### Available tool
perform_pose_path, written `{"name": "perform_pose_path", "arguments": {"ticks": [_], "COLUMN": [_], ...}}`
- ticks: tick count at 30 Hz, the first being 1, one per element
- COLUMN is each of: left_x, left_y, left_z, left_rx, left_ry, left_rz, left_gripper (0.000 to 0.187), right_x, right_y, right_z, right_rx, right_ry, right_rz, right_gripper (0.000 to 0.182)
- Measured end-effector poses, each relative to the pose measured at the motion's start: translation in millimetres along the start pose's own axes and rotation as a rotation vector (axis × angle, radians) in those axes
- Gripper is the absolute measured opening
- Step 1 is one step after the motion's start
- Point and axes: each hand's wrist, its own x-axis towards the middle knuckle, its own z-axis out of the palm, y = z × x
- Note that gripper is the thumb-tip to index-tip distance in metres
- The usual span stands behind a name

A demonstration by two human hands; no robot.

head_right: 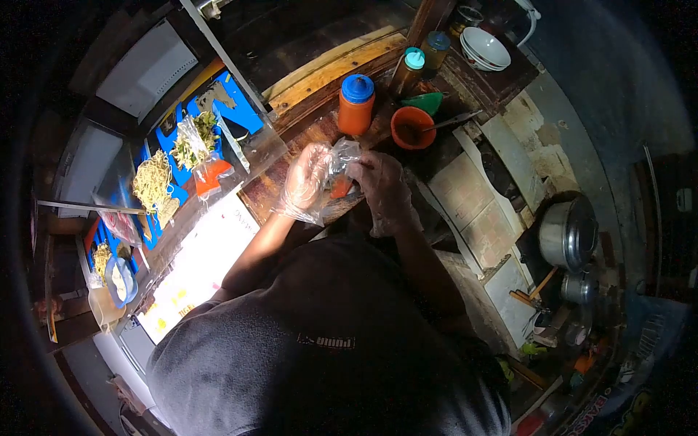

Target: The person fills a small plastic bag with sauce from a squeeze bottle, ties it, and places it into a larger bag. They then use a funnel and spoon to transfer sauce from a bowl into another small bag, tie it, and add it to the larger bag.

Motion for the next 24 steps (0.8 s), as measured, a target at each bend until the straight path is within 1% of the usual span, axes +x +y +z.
{"name": "perform_pose_path", "arguments": {"ticks": [1,3,4,6,7,8,9,10,11,12,13,14,16,17,19,21,22,23,24], "left_x": [0.4,0.2,0.3,0.0,0.0,0.7,2.0,2.6,2.4,2.4,1.6,0.3,-1.6,-1.9,-1.4,-2.1,-2.7,-2.7,-3.4], "left_y": [1.1,-7.4,-8.5,-7.6,-6.5,-7.2,-7.4,-7.6,-7.7,-5.0,-3.2,-2.5,-1.8,-11.8,-18.3,-17.7,-12.5,-9.3,-15.3], "left_z": [-0.3,0.7,1.0,1.1,0.7,0.4,-0.1,-0.3,0.5,1.8,2.4,1.7,0.0,-3.4,-1.5,-2.4,-4.7,-6.5,-5.8], "left_rx": [-0.004,-0.043,-0.082,-0.06,-0.036,-0.035,-0.043,-0.051,-0.05,-0.242,-0.434,-0.433,-0.618,-0.488,-0.499,-0.511,-0.48,-0.448,-0.449], "left_ry": [-0.005,-0.029,-0.054,-0.085,-0.117,-0.118,-0.134,-0.148,-0.146,-0.15,-0.153,-0.151,-0.222,-0.29,-0.3,-0.311,-0.311,-0.31,-0.309], "left_rz": [-0.004,0.0,0.002,0.027,0.052,0.053,0.061,0.068,0.068,0.067,0.066,0.064,-0.138,-0.141,-0.143,-0.146,-0.252,-0.357,-0.356], "left_gripper": [0.013,0.012,0.011,0.011,0.011,0.011,0.011,0.01,0.01,0.011,0.012,0.012,0.013,0.016,0.014,0.012,0.011,0.011,0.011], "right_x": [1.2,3.0,3.9,7.0,9.3,12.4,14.3,14.0,13.2,12.8,12.7,13.0,14.8,15.9,17.6,18.5,18.3,18.4,19.3], "right_y": [-16.3,-50.2,-56.4,-62.5,-53.7,-37.8,-39.2,-40.8,-42.9,-50.2,-54.5,-58.0,-58.2,-55.0,-48.3,-47.6,-51.1,-55.9,-60.5], "right_z": [-1.7,-8.4,-8.6,-8.5,-10.5,-14.3,-15.3,-14.7,-13.4,-11.8,-11.2,-10.6,-11.0,-13.1,-17.5,-21.8,-24.0,-27.4,-29.7], "right_rx": [0.001,0.455,0.454,0.508,0.509,0.333,0.153,0.154,0.311,0.466,0.466,0.511,0.555,0.535,0.515,0.665,0.665,0.645,0.622], "right_ry": [0.002,-0.059,-0.059,-0.036,-0.034,-0.136,-0.237,-0.238,-0.209,-0.179,-0.181,-0.175,-0.17,-0.183,-0.198,-0.173,-0.172,-0.046,0.078], "right_rz": [-0.001,0.185,0.185,0.148,0.148,-0.014,-0.174,-0.175,0.007,0.19,0.192,0.212,0.23,0.24,0.251,0.116,0.117,0.129,0.139], "right_gripper": [0.031,0.034,0.034,0.039,0.039,0.039,0.039,0.039,0.036,0.033,0.033,0.032,0.031,0.03,0.03,0.031,0.031,0.031,0.031]}}
